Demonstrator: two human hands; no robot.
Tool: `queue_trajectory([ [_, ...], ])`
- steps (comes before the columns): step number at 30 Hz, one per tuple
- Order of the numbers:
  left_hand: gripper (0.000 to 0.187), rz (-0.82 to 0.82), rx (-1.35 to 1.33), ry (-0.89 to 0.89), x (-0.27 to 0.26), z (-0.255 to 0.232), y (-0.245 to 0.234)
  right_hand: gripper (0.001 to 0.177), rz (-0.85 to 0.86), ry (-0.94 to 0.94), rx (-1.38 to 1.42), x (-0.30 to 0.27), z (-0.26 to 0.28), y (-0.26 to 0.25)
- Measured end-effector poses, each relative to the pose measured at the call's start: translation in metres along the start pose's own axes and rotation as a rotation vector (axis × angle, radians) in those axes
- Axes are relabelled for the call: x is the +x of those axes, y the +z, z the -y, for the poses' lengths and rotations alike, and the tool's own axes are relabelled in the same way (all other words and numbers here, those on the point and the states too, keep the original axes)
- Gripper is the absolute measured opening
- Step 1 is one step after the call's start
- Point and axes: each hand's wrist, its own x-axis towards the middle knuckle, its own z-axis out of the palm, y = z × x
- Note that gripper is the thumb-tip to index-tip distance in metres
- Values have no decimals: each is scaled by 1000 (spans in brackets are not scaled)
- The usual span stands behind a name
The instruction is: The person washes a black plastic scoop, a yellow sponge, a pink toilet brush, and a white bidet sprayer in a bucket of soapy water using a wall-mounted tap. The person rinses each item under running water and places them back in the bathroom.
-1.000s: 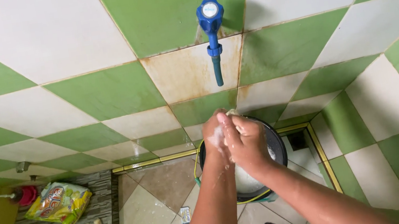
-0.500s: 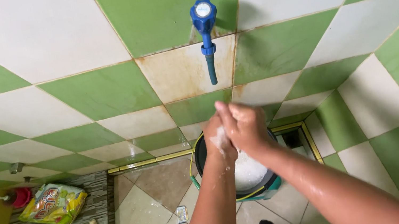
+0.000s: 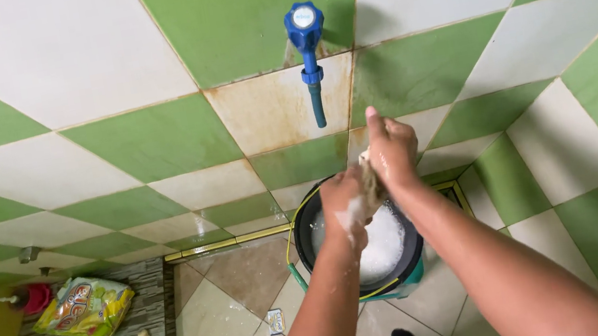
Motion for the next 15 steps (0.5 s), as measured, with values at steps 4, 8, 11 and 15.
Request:
queue_trajectory([
  [4,37,10,35,35,-19,-26,0,56,18,299,-34,-1,-36,17],
  [8,37,-51,52,83,36,3,-25,54,40,87,116,-62,-4,19],
  [11,30,66,41,22,-3,-2,-26,63,43,400,-84,1,-38,21],
  [15,28,148,-34,90,-38,-47,-49,60,88,520,64,33,-26,-7],
])
